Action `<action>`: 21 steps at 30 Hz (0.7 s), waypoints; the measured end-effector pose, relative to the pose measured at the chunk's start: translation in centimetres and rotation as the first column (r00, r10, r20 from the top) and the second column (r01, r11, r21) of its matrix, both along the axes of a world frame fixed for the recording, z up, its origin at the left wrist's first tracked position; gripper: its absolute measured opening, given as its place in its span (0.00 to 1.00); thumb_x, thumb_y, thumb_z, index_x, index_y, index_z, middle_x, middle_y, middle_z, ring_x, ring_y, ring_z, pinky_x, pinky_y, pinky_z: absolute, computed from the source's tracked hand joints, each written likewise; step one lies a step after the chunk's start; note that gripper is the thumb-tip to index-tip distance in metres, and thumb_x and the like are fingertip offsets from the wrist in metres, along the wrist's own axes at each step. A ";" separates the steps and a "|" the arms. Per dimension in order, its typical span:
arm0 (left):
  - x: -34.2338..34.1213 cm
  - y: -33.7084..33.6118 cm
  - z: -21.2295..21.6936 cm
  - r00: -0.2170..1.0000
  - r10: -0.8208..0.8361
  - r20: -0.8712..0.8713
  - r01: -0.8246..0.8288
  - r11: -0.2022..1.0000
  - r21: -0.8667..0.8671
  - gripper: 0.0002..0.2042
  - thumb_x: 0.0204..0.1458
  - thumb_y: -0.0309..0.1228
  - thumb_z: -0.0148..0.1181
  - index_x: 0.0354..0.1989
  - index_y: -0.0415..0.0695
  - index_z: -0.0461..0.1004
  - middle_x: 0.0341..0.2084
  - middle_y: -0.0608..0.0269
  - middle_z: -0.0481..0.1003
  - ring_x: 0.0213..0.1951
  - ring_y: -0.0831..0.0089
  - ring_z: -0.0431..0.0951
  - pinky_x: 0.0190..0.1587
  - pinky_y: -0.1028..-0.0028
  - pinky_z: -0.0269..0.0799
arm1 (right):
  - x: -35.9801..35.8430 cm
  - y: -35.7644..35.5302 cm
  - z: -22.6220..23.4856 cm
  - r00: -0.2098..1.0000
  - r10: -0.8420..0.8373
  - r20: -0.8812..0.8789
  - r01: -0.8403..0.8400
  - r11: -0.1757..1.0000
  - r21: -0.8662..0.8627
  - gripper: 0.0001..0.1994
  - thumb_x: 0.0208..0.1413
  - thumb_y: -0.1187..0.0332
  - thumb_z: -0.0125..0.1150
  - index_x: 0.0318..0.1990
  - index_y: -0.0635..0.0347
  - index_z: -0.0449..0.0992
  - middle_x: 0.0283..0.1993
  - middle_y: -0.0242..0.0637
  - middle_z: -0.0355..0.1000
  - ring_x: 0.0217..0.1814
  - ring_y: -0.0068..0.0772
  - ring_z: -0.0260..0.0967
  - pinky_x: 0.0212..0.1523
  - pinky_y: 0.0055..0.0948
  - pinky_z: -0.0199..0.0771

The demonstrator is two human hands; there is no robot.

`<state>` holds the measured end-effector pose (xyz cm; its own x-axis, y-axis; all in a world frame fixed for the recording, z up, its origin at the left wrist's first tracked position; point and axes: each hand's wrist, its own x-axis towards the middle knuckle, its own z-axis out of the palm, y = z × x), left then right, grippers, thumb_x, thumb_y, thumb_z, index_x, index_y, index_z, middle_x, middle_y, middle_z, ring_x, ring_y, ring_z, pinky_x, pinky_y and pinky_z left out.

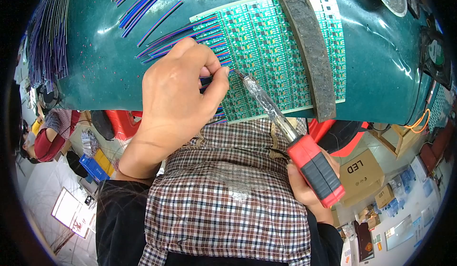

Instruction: The person solders multicolored wires onto circuit boards with a soldering iron and solder at an industrial workstation.

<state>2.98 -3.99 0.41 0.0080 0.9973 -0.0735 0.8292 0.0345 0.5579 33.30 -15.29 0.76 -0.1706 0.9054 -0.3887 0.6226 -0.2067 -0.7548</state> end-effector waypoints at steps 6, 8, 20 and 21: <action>-0.4 0.3 0.2 0.999 -0.026 -0.028 0.024 0.997 -0.068 0.09 0.53 0.31 0.70 0.29 0.44 0.75 0.28 0.61 0.76 0.26 0.64 0.80 0.30 0.66 0.76 | -0.7 0.4 0.3 0.998 -0.044 -0.045 0.043 0.999 -0.018 0.16 0.46 0.71 0.75 0.44 0.61 0.82 0.42 0.46 0.81 0.40 0.49 0.81 0.43 0.40 0.79; -0.4 0.3 0.3 0.999 -0.027 -0.017 0.025 0.996 -0.091 0.09 0.53 0.31 0.71 0.29 0.44 0.75 0.28 0.62 0.76 0.26 0.65 0.79 0.30 0.67 0.76 | -0.4 0.3 0.2 0.999 -0.031 -0.041 0.031 0.999 -0.016 0.15 0.46 0.71 0.75 0.44 0.61 0.82 0.42 0.46 0.81 0.40 0.49 0.81 0.43 0.40 0.79; -0.3 0.3 0.2 1.000 -0.012 -0.010 0.011 0.998 -0.064 0.09 0.53 0.30 0.71 0.29 0.44 0.75 0.28 0.62 0.75 0.26 0.66 0.79 0.30 0.67 0.75 | 0.1 -0.6 0.2 0.998 -0.043 0.044 0.043 0.999 0.004 0.17 0.47 0.68 0.75 0.46 0.58 0.84 0.44 0.45 0.81 0.44 0.51 0.80 0.47 0.44 0.79; -0.3 0.2 0.3 1.000 -0.011 -0.011 0.010 0.998 -0.064 0.09 0.53 0.30 0.71 0.29 0.44 0.75 0.28 0.62 0.75 0.26 0.66 0.79 0.30 0.67 0.75 | 0.0 -0.6 0.2 0.998 -0.039 0.057 0.039 0.999 0.003 0.16 0.47 0.68 0.76 0.45 0.58 0.84 0.44 0.45 0.81 0.43 0.51 0.81 0.47 0.44 0.79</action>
<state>2.69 -3.76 0.69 0.0171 0.9904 -0.1373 0.8360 0.0611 0.5453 33.33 -15.86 0.94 -0.1128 0.9118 -0.3948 0.6560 -0.2301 -0.7189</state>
